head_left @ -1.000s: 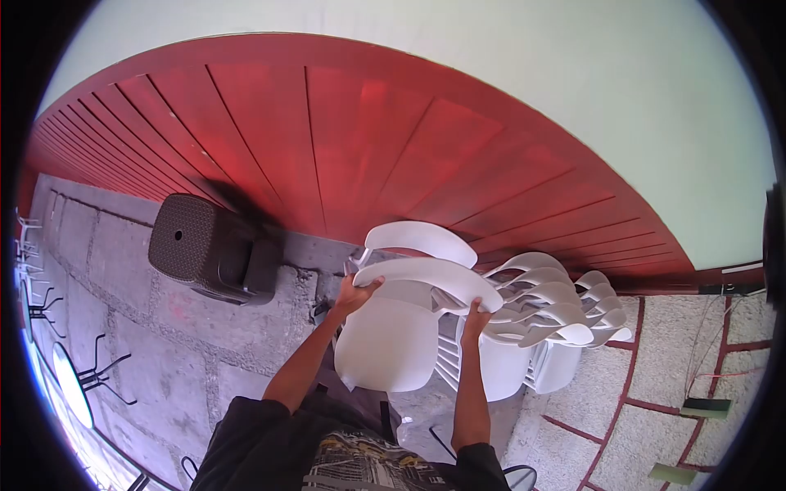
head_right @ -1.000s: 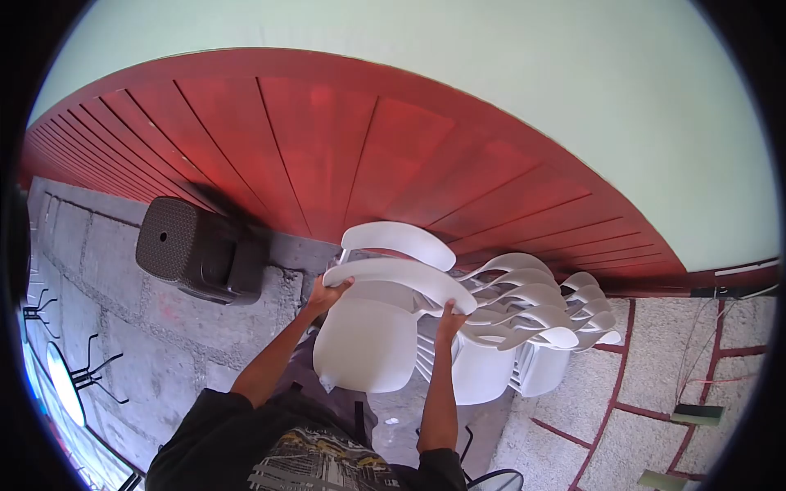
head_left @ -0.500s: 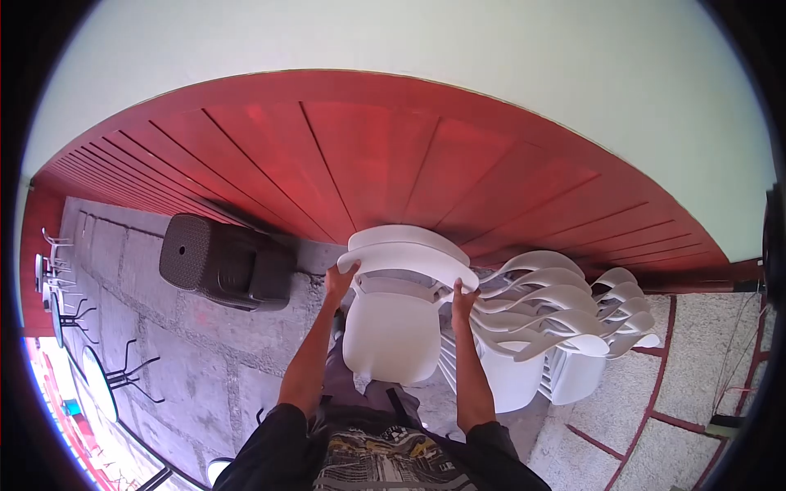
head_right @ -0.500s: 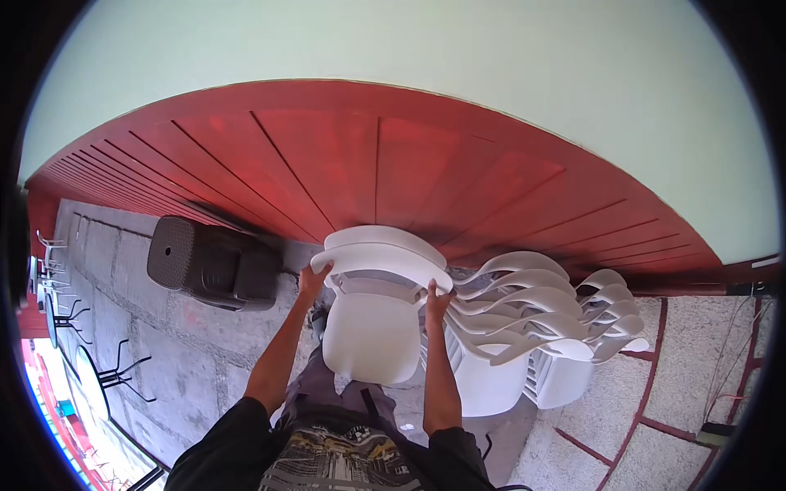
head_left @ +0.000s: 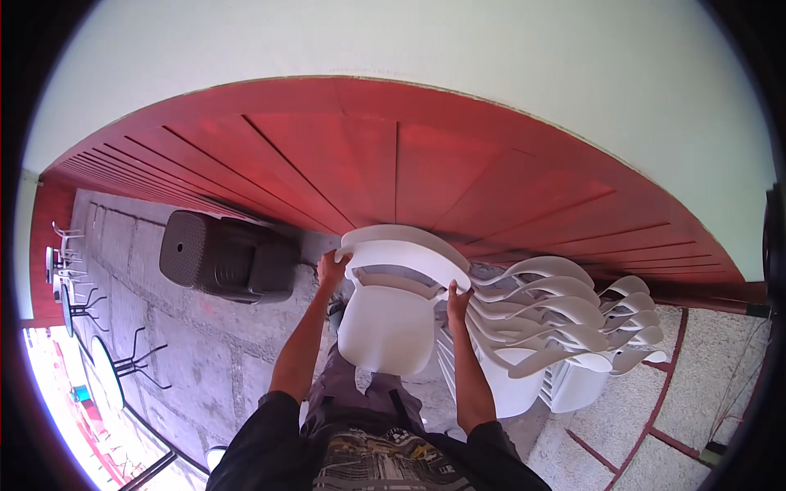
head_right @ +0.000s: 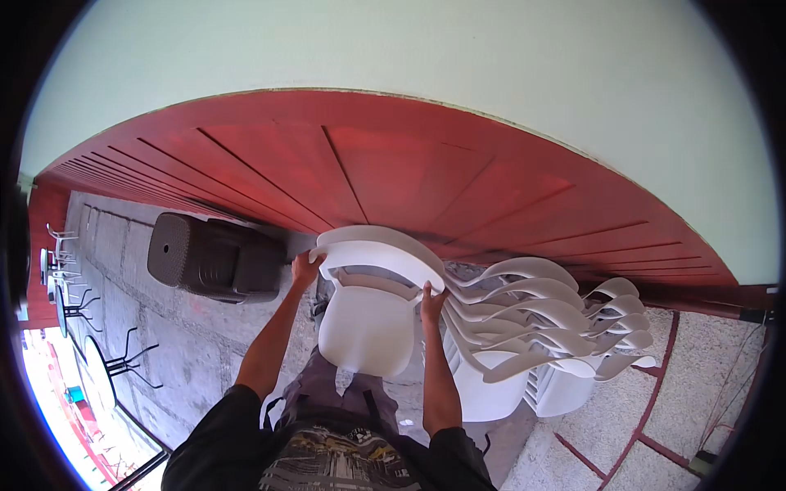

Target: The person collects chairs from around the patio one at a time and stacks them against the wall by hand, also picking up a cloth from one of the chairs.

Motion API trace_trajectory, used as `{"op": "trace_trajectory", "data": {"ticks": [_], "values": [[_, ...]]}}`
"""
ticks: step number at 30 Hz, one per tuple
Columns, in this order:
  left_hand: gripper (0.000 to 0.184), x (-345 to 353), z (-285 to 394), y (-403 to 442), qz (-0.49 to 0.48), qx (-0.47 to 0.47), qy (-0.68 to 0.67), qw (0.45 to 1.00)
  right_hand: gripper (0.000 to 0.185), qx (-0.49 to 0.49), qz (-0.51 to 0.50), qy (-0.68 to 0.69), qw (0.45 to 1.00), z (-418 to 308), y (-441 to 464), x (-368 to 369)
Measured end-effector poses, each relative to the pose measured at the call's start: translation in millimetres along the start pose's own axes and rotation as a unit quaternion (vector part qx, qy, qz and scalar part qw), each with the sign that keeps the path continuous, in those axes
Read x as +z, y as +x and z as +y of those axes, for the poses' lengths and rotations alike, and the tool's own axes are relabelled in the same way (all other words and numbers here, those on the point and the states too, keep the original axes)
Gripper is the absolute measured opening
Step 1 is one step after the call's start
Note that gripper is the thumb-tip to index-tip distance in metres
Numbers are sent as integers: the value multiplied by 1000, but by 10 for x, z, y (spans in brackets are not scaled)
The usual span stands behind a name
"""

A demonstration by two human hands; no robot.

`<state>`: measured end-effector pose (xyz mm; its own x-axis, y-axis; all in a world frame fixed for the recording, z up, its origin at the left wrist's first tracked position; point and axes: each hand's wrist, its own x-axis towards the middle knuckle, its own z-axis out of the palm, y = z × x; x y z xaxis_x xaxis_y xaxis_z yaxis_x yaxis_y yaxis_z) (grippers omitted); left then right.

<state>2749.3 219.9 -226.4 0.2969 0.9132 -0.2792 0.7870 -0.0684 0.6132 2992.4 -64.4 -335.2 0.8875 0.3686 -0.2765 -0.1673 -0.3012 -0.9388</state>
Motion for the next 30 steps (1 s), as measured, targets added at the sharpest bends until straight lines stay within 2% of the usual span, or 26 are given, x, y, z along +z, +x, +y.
{"op": "trace_trajectory", "data": {"ticks": [1, 5, 7, 9, 11, 12, 13, 14, 15, 16, 17, 18, 19, 20, 23, 26, 29, 30], "values": [[35, -56, 19, 44, -21, 3, 3, 1000, 95, 0, -19, 5, 1000, -28, 28, -3], [46, -5, -82, 73, -20, 1, 39, 999, 92, -1, -22, -22, 1000, -50, 23, -33], [48, -65, -18, -35, -42, -60, -4, 997, 92, 17, -35, -18, 999, -139, -55, -62], [48, -15, -86, -175, -25, -82, -32, 996, 82, 1, -17, -72, 997, -56, -72, -71], [53, 66, -195, -435, 61, -17, -26, 998, 68, -18, -52, -10, 998, -273, -164, -56], [59, -64, -119, -582, 13, -45, -47, 998, 56, -39, -51, 2, 998, -87, -144, -57], [53, -59, -181, -722, 30, -52, -56, 997, 51, -37, -62, 26, 997, 186, -135, -98], [39, 46, -433, -785, 4, -43, -41, 998, 52, -6, -60, -167, 984, 281, -149, -201], [29, 101, -616, -908, -38, -26, -77, 996, 55, 117, -6, 5, 993, 476, -248, -192], [25, 39, -691, -1107, -44, 3, -114, 992, 60, 248, -30, -44, 967, -151, -571, -131], [23, -34, -823, -1255, -78, 88, -47, 992, 61, 266, -26, -80, 960, 44, -654, -125], [23, 78, -1086, -1396, -92, 91, -23, 991, 60, 255, -128, -91, 954, 101, -808, -180], [23, -6, -1204, -1603, -75, 93, -54, 991, 50, 263, -182, -94, 943, 265, -923, -142], [23, -91, -1347, -1802, -59, 96, -84, 990, 38, 293, -178, -96, 934, 148, -1188, -9], [23, -40, -2127, -2281, -92, 40, -6, 995, 33, 286, -284, -141, 904, -94, -1909, 390], [24, -666, -2520, -2728, -125, 69, 50, 988, 32, 273, -368, -196, 867, -225, -2570, 943], [27, -931, -3181, -3067, -115, -40, 8, 993, 31, 251, -420, -222, 844, -339, -3134, 1592], [29, -1011, -3387, -3177, -84, -86, -50, 992, 31, 241, -430, -223, 841, -386, -3334, 1805]]}}
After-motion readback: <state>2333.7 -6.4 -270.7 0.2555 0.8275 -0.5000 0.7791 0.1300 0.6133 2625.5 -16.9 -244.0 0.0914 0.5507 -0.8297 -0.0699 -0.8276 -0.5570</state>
